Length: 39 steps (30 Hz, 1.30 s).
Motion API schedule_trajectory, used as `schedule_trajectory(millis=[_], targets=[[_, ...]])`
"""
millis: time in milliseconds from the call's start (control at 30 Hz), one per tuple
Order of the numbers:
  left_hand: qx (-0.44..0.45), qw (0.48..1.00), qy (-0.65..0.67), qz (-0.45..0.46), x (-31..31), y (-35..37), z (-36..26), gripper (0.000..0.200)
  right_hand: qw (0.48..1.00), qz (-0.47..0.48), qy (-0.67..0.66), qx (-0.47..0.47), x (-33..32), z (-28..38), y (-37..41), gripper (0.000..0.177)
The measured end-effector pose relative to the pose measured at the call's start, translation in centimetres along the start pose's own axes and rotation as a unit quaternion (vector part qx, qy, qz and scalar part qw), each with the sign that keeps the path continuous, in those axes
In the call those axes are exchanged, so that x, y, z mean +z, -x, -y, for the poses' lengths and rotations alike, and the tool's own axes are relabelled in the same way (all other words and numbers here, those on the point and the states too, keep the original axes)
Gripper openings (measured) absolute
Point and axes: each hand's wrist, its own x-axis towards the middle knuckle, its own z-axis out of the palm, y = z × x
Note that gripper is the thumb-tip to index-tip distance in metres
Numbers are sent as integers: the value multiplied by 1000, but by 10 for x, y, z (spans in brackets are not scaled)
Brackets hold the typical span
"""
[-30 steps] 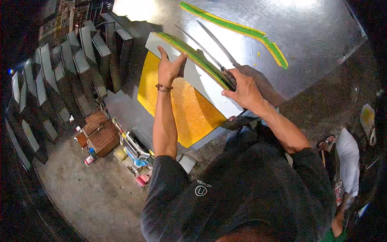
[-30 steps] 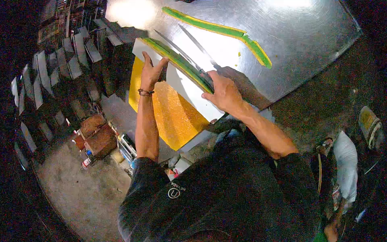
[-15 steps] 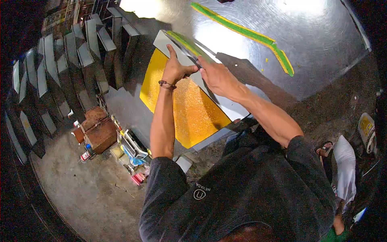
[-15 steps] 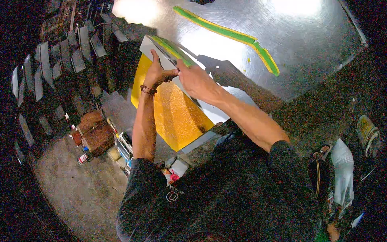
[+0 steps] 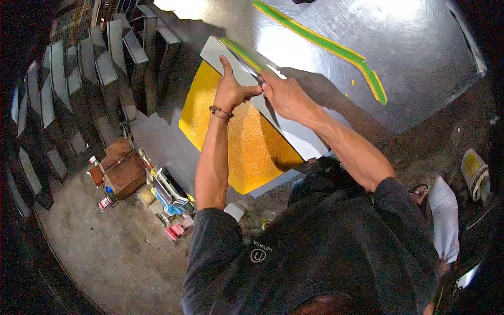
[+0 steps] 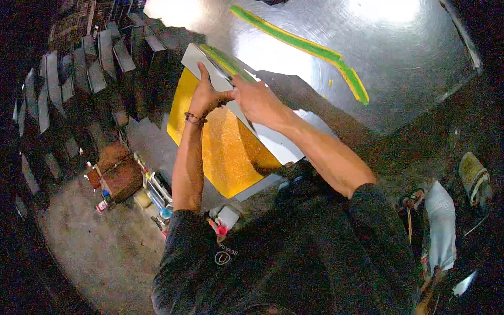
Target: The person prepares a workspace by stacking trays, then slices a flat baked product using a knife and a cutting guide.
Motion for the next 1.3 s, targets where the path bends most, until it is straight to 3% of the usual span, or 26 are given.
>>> schedule_trajectory(millis=[133, 233, 300, 367, 433, 533, 600, 633, 667, 800, 900, 967, 1000, 1100, 1133, 1200, 1300], targets=[[16, 1000, -20, -11, 3, -2, 4, 148, 999, 20, 19, 33, 1, 0, -13, 32], [34, 999, -21, -26, 5, -6, 11, 148, 1000, -20, -11, 1, -4, 1, 8, 35], [37, 998, -30, -28, 3, -4, 8, 148, 1000, 0, 17, 15, 1, -5, -5, 34], [-14, 999, 31, 33, -4, 1, -4, 151, 995, -10, 94, -36, 6, -5, -27, 32], [0, 1000, 3, 10, 0, -5, 2, 152, 994, 2, 100, -44, 4, -2, -27, 27], [28, 998, -42, -23, 8, -14, 25, 153, 999, -25, 12, 19, 2, 1, -5, 23], [46, 997, -61, -34, 5, -8, 12, 154, 999, -4, 35, 31, 2, 2, -21, 24], [16, 1000, -15, 3, 0, -1, 2, 154, 997, 16, 54, 46, 5, 2, -29, 25], [-12, 999, 30, 37, -4, 3, -8, 153, 998, -17, 67, -3, 11, -1, -39, 25], [5, 1000, -24, 4, 3, -7, 10, 149, 995, -47, 65, -59, 13, -6, -22, 25], [33, 997, -64, -29, 4, -6, 7, 146, 999, -31, 38, -16, 9, 0, -22, 26], [-35, 999, -25, 28, -2, -2, -4, 147, 994, 5, 105, -18, 12, 0, -41, 26], [39, 999, -20, -7, 4, -9, 14, 147, 996, 23, 80, 40, 11, 3, -38, 25], [77, 996, -30, -39, 7, -11, 18, 148, 999, -40, 23, 23, 12, -5, -11, 24], [77, 996, -27, -42, 5, -13, 15, 148, 998, -43, 38, 9, 11, -5, -9, 24], [-6, 1000, -28, 7, 1, -3, -1, 149, 999, -29, 42, 18, 16, -10, -25, 24], [17, 1000, 3, 0, 3, -3, 6, 151, 997, -27, 68, 20, 13, -9, -21, 25]])
